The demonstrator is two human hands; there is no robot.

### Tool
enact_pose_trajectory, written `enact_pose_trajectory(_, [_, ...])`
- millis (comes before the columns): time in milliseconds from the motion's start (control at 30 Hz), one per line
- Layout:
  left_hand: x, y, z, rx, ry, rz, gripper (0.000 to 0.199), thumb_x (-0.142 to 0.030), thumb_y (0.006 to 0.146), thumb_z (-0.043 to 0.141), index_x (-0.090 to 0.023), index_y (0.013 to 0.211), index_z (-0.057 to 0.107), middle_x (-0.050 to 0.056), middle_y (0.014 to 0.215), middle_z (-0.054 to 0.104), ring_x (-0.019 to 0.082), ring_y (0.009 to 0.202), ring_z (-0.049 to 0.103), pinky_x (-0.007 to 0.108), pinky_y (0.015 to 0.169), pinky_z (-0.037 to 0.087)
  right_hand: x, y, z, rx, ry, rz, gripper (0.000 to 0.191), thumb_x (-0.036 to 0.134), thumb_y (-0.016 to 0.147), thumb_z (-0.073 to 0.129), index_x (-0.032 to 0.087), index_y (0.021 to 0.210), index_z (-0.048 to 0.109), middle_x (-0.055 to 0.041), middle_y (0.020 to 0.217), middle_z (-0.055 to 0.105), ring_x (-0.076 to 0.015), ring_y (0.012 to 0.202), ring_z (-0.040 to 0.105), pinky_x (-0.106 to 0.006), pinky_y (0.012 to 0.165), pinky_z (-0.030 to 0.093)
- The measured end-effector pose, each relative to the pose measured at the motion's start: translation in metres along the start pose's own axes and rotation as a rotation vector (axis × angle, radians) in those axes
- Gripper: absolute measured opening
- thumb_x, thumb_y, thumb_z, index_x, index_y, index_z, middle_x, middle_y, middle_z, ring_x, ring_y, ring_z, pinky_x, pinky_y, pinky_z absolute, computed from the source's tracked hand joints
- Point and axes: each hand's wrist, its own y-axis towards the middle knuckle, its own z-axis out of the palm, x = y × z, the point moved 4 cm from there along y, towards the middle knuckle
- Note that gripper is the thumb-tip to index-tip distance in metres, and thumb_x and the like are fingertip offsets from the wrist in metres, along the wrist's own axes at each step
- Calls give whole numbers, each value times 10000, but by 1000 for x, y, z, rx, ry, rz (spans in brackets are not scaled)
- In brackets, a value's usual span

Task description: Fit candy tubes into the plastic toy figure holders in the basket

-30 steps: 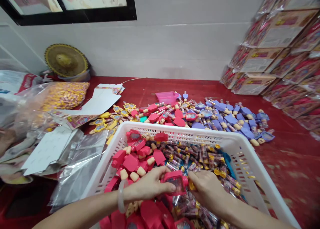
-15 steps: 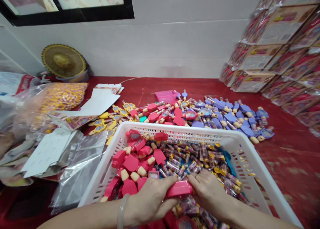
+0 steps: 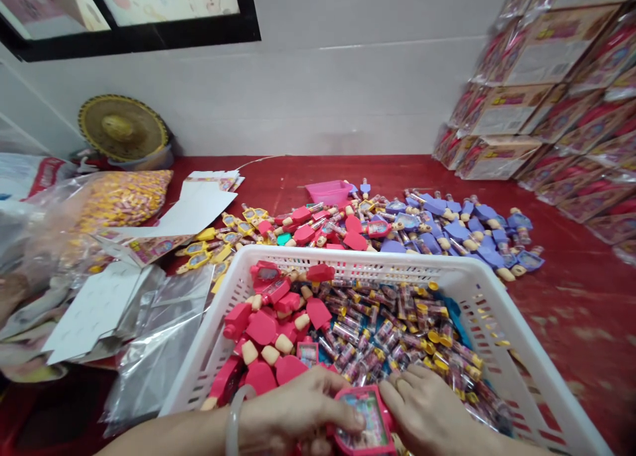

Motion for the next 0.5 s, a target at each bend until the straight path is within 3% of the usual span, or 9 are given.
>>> enact_pose_trajectory(200, [-2,-1,-4,-29,136,118,362,-415,665,729,-152,896,638,-27,653,583,55,406,389,201,422,296,2,1,2,2,-83,-8,109,116,725,553,207,729,493,3,579,551,-162,491,434,-337,570,228])
enact_pose_trajectory(333, [-1,-4,-5,-118,270,233,430,-387,688,726,-163,1037,610,15,858,646,147,716,564,239,638,425,0,-2,14,141,-3,54,118,141,629,603,203,701,534,3,574,606,-154,467,489,-328,522,195])
enact_pose_trajectory(400, [-3,-9,-4,-178,520,306,397,-432,757,667,-181,1058,607,44,933,656,202,839,586,277,714,441,-5,-6,23,272,78,147,115,158,602,616,207,690,562,11,563,630,-149,445,500,-326,497,140])
enact_pose_trajectory(500, [-7,-12,-1,-258,1003,482,419,-484,859,527,-203,1168,564,93,986,659,251,865,599,324,756,439,-12,-10,30,444,199,267,70,189,633,611,224,694,606,10,589,661,-150,460,527,-318,492,119])
